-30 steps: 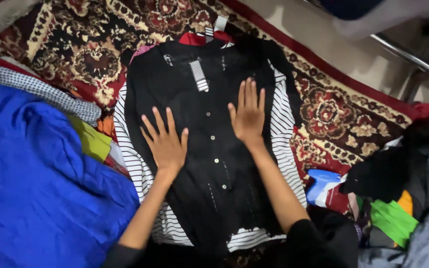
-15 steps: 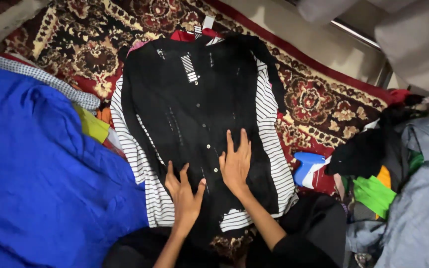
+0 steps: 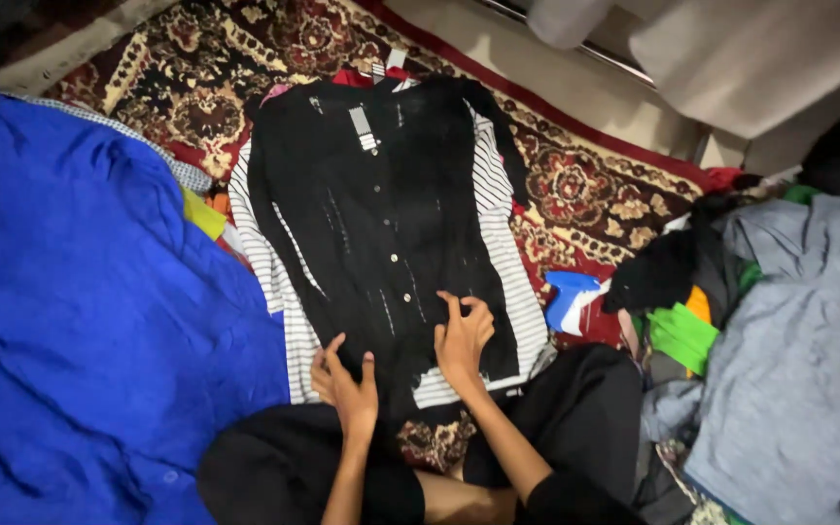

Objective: The person sprays a striped shirt with a blue spray bottle, then lays it flat on the floor. They then pick up a black shirt, spray it, and lay it flat on top of the striped shirt.

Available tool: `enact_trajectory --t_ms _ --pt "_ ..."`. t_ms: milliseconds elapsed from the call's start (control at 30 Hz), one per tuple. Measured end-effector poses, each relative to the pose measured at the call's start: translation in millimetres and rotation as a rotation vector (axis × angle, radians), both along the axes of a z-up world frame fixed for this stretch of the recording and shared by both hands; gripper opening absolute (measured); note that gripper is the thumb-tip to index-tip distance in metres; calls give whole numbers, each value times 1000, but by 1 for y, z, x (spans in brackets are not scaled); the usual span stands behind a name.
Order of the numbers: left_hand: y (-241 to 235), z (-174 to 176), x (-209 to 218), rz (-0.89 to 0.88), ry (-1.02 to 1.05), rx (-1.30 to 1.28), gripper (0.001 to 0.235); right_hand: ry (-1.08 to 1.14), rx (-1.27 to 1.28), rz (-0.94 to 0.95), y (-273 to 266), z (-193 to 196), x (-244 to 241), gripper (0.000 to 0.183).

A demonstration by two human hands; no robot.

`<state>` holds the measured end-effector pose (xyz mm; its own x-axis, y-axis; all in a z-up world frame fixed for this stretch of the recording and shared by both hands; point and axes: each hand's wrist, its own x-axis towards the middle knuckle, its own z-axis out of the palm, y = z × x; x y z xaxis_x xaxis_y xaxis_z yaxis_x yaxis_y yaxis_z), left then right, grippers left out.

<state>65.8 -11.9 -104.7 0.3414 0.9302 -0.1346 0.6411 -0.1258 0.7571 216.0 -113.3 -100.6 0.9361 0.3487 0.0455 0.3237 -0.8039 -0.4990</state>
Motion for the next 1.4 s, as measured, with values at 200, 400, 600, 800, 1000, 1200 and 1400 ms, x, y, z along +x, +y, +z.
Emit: enact_trajectory --t_ms 200,400,600,800,1000,1200,1400 --pt "0 16 -3 22 -46 -193 46 155 -71 13 -29 -20 4 24" --pt "4 -44 -5 22 -123 -285 84 224 458 -263 -51 -11 19 61" --pt "5 -43 -20 -230 34 -394 60 530 34 -225 -98 -54 36 35" --pt "1 2 -18 -218 119 -99 49 558 -79 7 -126 -33 10 34" --pt "-14 94 -17 -365 -371 279 39 419 657 54 -117 29 6 18" --pt "-14 31 -17 -477 56 192 42 464 748 90 -97 45 8 19" --pt "-1 -5 -9 -191 -17 112 53 78 129 -25 -107 -39 25 37"
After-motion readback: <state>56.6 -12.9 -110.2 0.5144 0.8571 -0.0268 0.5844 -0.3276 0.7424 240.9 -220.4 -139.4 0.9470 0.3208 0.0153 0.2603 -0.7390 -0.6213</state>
